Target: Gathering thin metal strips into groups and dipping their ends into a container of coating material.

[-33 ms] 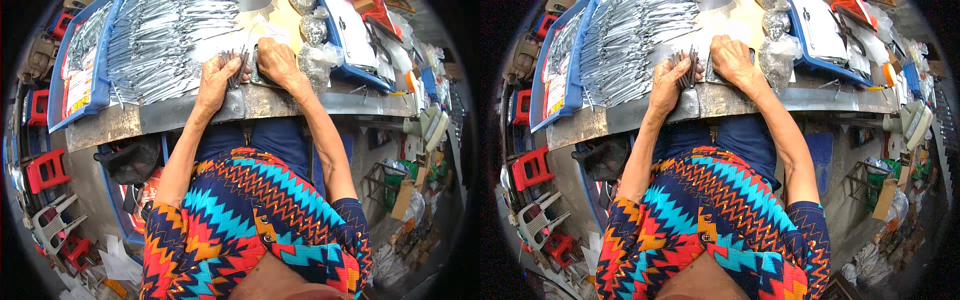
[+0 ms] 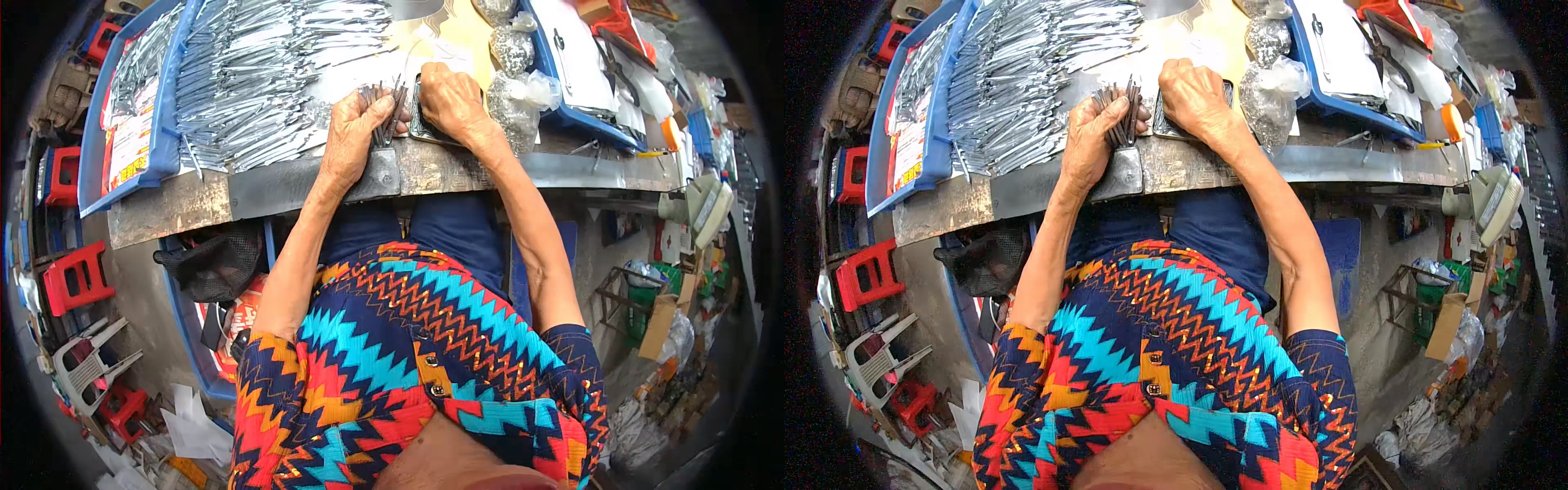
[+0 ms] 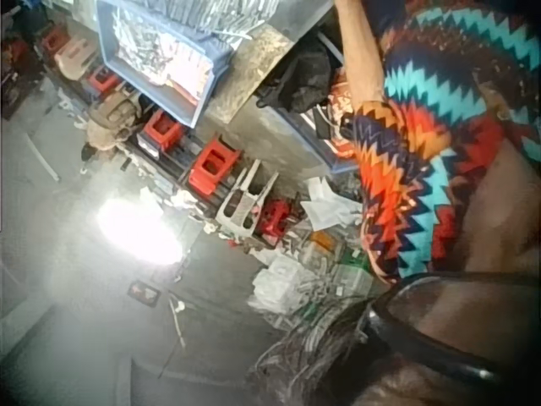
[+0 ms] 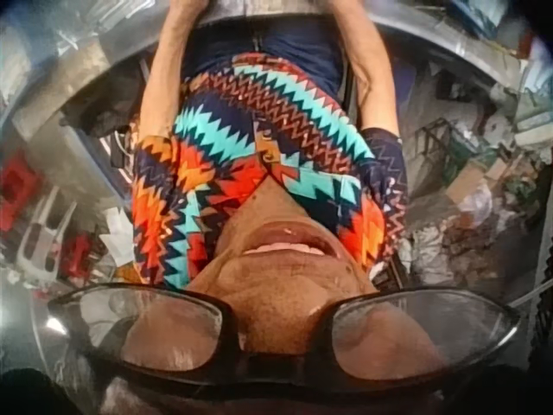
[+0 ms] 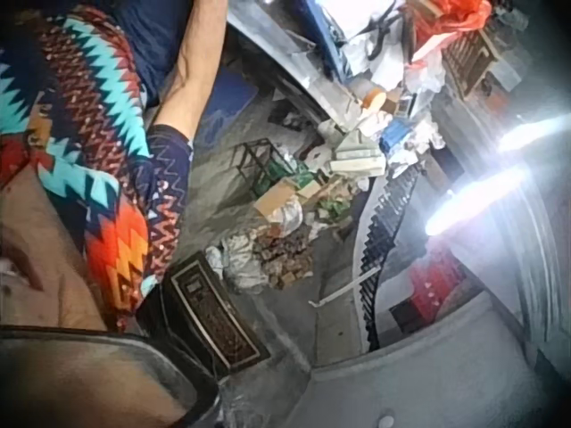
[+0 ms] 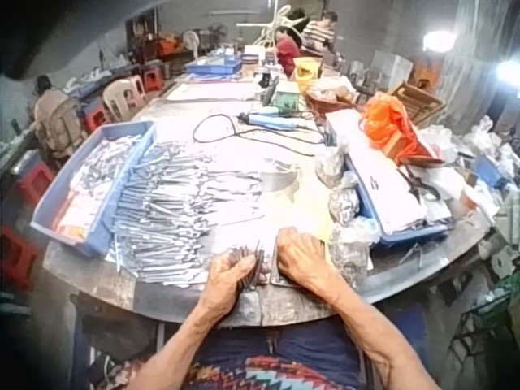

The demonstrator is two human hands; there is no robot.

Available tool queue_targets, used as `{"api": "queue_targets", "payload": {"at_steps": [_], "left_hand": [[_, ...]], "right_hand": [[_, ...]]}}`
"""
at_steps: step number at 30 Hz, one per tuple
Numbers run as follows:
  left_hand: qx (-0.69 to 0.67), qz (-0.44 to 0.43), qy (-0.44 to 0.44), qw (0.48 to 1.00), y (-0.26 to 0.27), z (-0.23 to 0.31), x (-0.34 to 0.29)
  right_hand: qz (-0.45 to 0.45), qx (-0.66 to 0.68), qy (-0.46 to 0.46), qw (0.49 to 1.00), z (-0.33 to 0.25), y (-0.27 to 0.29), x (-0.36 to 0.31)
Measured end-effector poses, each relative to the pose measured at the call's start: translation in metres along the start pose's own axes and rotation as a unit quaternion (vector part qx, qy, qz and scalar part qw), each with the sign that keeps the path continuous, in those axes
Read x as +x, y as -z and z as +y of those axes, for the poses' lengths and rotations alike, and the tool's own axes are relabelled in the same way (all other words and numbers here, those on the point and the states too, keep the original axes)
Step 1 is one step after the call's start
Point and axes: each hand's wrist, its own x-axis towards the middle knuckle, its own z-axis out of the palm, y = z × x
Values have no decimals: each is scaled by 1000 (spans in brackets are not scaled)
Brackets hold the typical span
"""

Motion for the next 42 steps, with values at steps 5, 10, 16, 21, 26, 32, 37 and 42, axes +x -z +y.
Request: {"api": "queue_targets", "payload": {"at_steps": [5, 10, 16, 21, 26, 32, 37, 42], "left_hand": [[2, 13, 6, 1000, 1, 0, 1], [6, 11, 4, 1000, 1, 0, 2], [5, 15, 5, 1000, 0, 0, 2], [18, 16, 11, 1000, -1, 3, 1], [-5, 19, 7, 1000, -1, 0, 3], [15, 12, -4, 1000, 0, -1, 3], [18, 3, -9, 1000, 0, 0, 3], [16, 2, -17, 1000, -1, 1, 3]], "right_hand": [[12, 39, 51, 998, 9, -1, -4], [-3, 99, -33, 995, 20, 6, -10], [30, 268, -115, 956, 29, 16, -21], [0, 540, -235, 808, 20, 19, -22], [44, 649, -200, 733, 8, 21, -18], [31, 770, -174, 614, -1, 28, -12], [48, 761, -173, 623, -8, 28, -5], [51, 731, -175, 657, -10, 23, 1]]}}
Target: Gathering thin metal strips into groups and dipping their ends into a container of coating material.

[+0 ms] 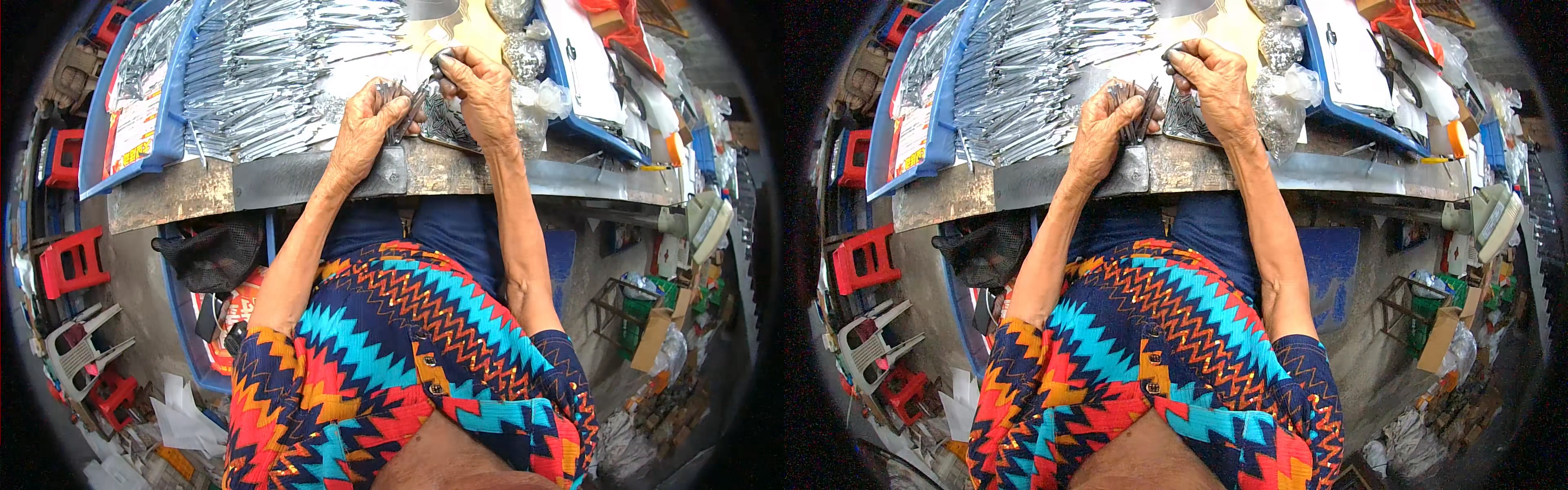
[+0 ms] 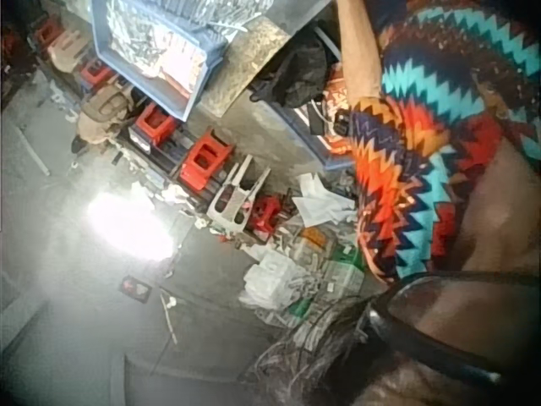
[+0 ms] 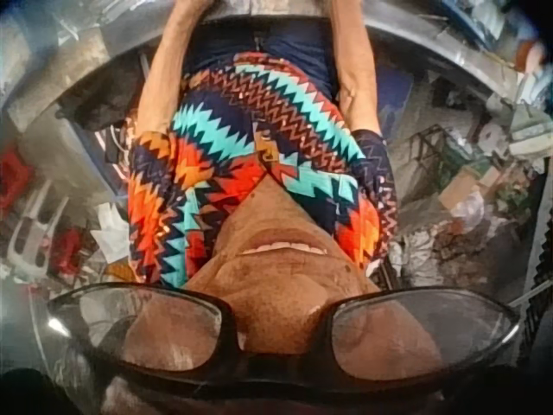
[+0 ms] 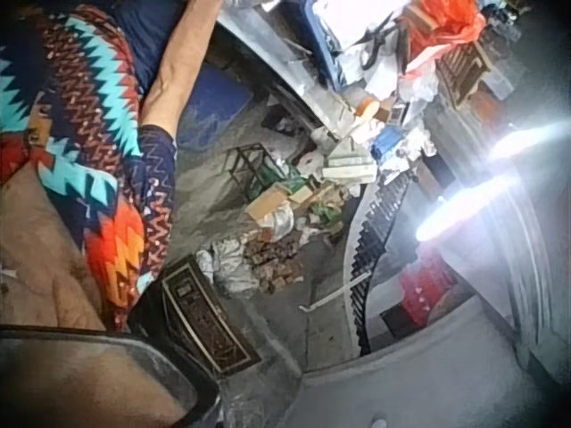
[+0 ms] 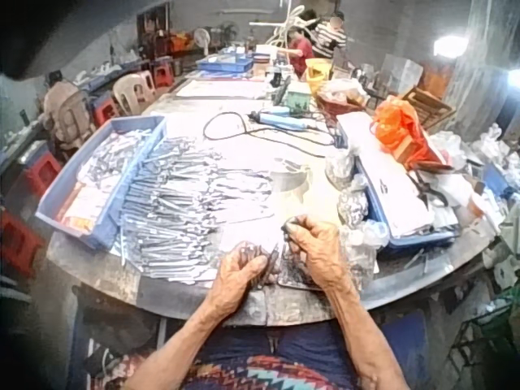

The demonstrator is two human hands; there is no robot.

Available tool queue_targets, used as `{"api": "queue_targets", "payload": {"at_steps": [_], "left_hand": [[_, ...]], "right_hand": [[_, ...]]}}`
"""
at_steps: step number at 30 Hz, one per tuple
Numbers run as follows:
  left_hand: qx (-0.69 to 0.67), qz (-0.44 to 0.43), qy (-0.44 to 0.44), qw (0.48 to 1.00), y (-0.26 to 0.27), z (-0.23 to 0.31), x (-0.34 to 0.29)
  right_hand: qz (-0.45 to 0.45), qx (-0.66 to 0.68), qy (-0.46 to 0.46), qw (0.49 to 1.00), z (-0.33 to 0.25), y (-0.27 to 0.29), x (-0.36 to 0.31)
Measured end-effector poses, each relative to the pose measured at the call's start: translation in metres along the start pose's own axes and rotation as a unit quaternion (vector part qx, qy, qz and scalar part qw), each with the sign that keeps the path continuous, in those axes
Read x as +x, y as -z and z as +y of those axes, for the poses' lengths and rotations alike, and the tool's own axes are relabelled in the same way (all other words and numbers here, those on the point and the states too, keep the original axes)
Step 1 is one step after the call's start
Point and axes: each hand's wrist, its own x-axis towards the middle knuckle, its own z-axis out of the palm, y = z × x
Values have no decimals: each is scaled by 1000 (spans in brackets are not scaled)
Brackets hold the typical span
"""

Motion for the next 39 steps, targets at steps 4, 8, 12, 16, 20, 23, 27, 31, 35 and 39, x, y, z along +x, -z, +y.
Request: {"api": "queue_targets", "payload": {"at_steps": [4, 8, 12, 16, 20, 23, 27, 31, 35, 39], "left_hand": [[12, -3, 2, 1000, 1, -1, 0], [19, -2, 3, 1000, -1, 1, -1], [14, -3, -5, 1000, 0, -2, 0], [17, 2, -5, 1000, 1, -4, 0], [42, -1, -11, 999, 3, -7, 1], [40, -1, -11, 999, 2, -5, 0], [52, -2, 2, 999, 1, -2, -1], [55, -13, 6, 998, 4, -3, -1], [42, -29, 9, 999, 6, -6, 0], [46, -31, 5, 998, 6, -6, 0]], "right_hand": [[0, -154, 93, 984, 1, -9, 5], [-47, -208, 130, 968, -5, -20, 6], [-55, -291, 142, 944, -5, -26, 8], [-58, -319, 146, 935, -6, -28, 9], [-78, -301, 137, 941, -5, -30, 10], [-86, -292, 126, 944, -4, -31, 11], [-87, -272, 104, 953, -2, -29, 11], [-89, -261, 96, 956, -5, -30, 10], [-97, -258, 94, 957, -5, -30, 9], [-100, -269, 98, 953, -3, -30, 11]]}}
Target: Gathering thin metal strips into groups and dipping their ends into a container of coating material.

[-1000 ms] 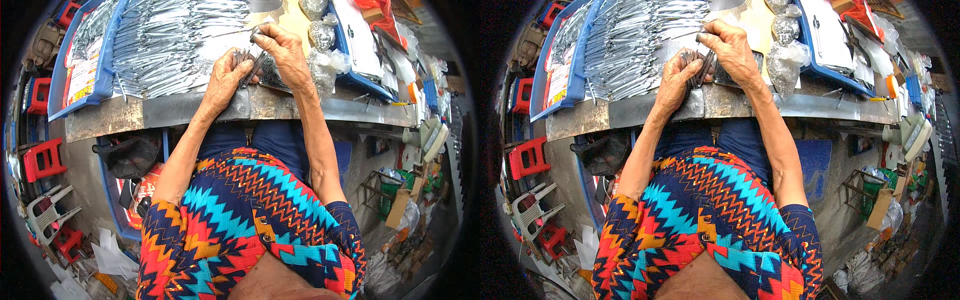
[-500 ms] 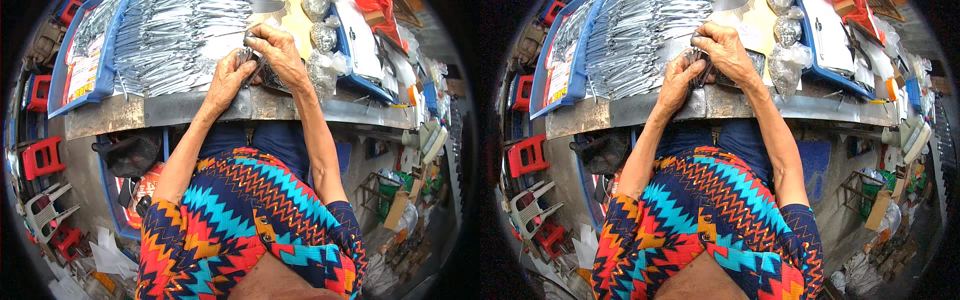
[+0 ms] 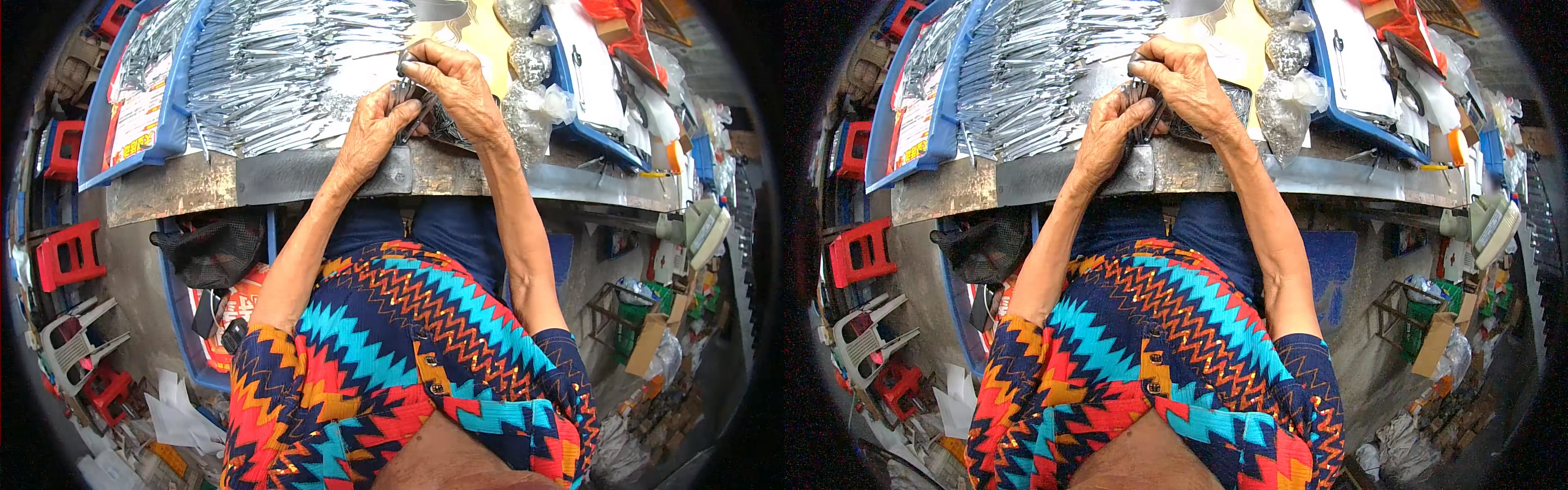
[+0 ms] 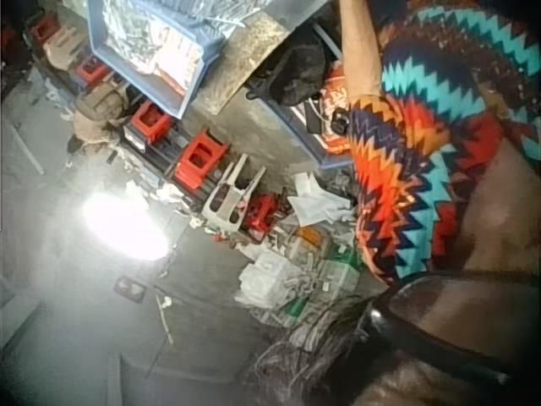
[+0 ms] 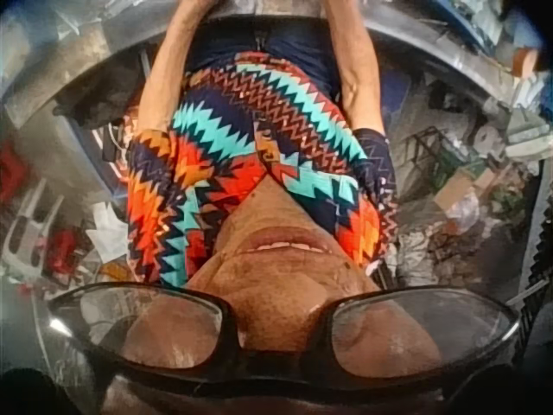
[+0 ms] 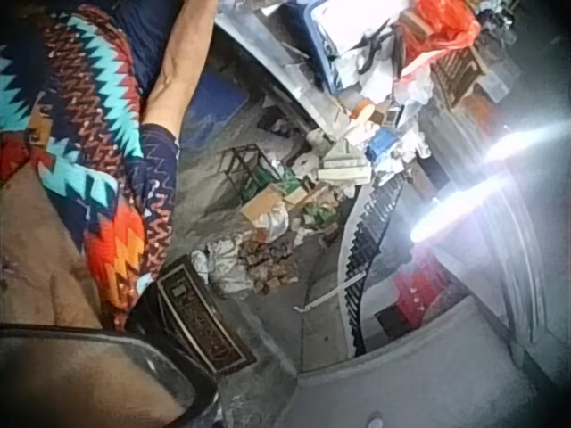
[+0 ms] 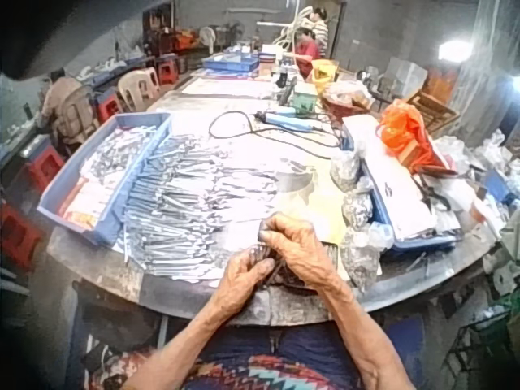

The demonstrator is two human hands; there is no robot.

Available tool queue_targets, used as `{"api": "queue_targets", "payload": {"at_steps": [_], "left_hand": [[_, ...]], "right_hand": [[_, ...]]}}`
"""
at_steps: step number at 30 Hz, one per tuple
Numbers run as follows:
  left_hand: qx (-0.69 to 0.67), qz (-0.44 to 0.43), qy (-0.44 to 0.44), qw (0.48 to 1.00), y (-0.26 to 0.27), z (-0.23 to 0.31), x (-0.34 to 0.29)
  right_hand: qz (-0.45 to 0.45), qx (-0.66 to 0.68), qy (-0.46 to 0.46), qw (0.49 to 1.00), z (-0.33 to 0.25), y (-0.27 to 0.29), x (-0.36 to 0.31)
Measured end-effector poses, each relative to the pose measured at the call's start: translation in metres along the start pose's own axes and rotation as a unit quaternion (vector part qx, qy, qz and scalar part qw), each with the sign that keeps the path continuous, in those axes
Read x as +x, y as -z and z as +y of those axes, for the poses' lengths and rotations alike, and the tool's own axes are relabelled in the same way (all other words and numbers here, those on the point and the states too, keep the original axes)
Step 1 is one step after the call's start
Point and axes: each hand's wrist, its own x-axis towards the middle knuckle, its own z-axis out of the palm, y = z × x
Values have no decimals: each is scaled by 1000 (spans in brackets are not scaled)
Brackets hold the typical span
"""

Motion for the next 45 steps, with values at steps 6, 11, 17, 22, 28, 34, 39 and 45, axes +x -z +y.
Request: {"api": "queue_targets", "payload": {"at_steps": [6, 11, 17, 22, 28, 34, 39, 45], "left_hand": [[-1, -1, -4, 1000, 0, -1, 1], [-3, -2, -1, 1000, -1, 2, 0], [9, -14, 10, 1000, 1, 2, 0], [9, -3, 12, 1000, 1, 0, 0], [-13, 6, -17, 1000, -7, 7, -2], [14, 1, -14, 1000, -6, 9, -3], [15, 8, -24, 1000, -3, 4, -2], [42, 27, -58, 997, -4, 7, -4]], "right_hand": [[-5, -7, 0, 1000, -3, -1, 0], [-9, -29, 19, 999, -4, 0, 2], [-12, -53, 31, 998, -6, -1, 3], [-17, -58, 30, 998, -4, 1, 5], [-36, -59, 30, 997, -7, 2, 5], [-47, -99, 49, 993, -9, 3, 6], [19, -199, 159, 967, -6, -8, 2], [71, -232, 199, 950, -6, -20, -4]]}}
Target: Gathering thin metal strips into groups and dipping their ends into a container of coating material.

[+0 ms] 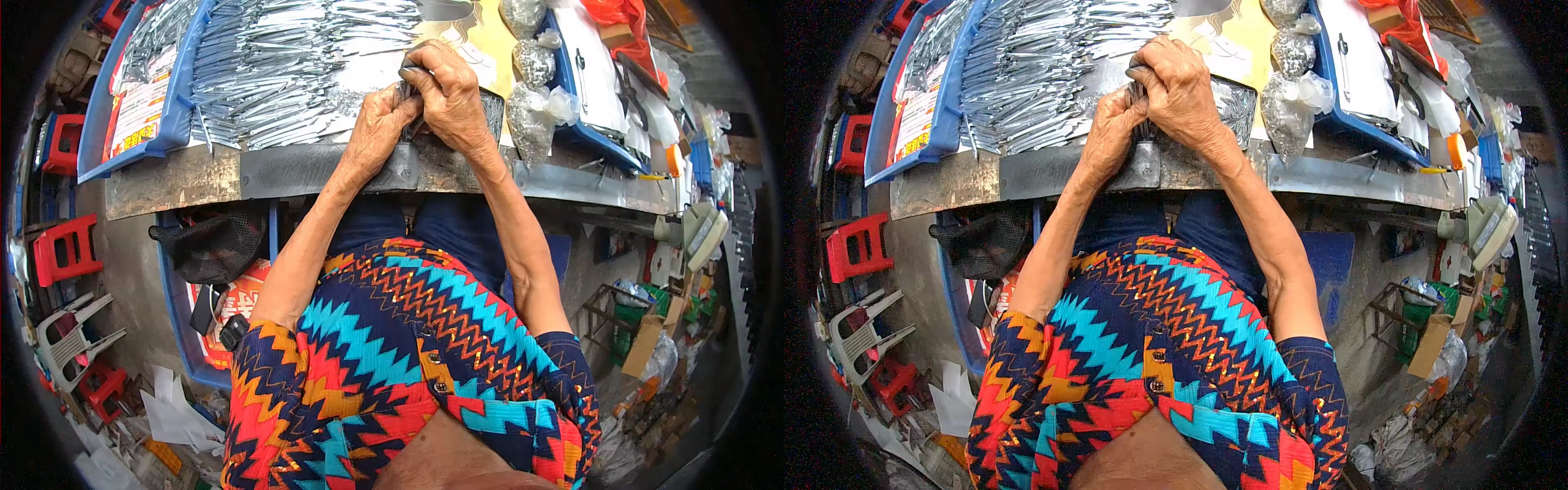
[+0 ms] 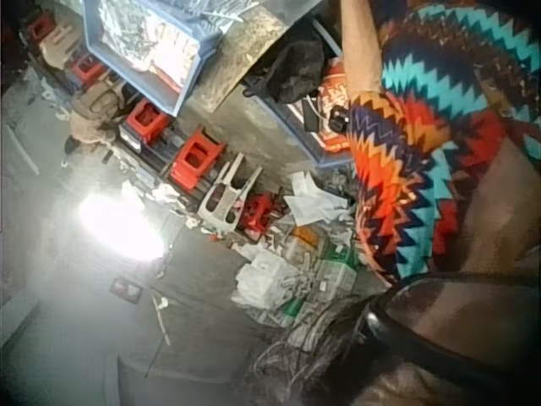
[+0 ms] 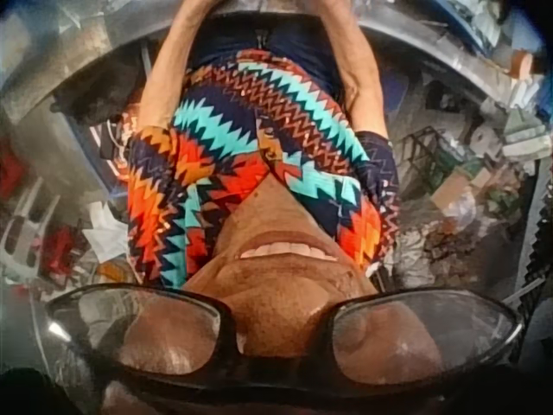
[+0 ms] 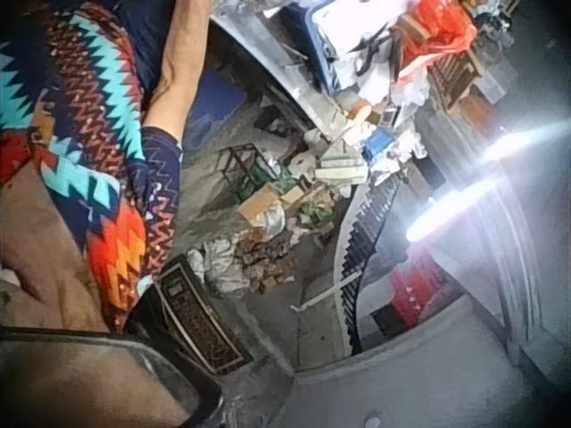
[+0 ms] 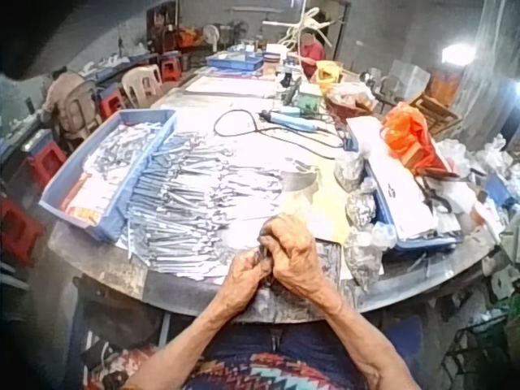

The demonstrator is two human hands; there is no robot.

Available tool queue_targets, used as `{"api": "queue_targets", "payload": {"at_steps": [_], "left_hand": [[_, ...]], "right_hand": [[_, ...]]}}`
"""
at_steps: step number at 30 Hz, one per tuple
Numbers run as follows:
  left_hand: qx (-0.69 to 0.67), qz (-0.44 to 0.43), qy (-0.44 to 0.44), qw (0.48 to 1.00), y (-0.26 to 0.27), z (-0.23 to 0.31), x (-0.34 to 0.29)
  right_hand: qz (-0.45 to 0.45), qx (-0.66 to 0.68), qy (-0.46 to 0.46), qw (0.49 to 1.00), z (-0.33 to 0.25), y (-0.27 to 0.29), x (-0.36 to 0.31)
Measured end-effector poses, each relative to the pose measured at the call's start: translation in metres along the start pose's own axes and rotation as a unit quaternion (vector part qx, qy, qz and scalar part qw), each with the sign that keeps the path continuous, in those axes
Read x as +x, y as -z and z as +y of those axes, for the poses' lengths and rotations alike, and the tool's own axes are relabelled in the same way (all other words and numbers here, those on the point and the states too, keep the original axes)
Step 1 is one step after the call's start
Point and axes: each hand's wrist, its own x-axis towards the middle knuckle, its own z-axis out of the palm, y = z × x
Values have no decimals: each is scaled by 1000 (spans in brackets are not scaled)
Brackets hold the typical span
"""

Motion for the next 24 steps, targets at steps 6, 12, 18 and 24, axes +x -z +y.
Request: {"api": "queue_targets", "payload": {"at_steps": [6, 12, 18, 24], "left_hand": [[-2, 0, -12, 1000, 1, -3, 1], [-35, -45, 29, 998, 3, -6, 0], [16, -12, 9, 1000, 0, 5, -3], [63, 4, 14, 998, 0, 9, -2]], "right_hand": [[-41, -39, 77, 995, 8, 13, 14], [-178, 59, -38, 982, 12, 22, 19], [-71, -52, 69, 994, 2, 12, 11], [-32, -96, 146, 984, 10, 8, 7]]}}
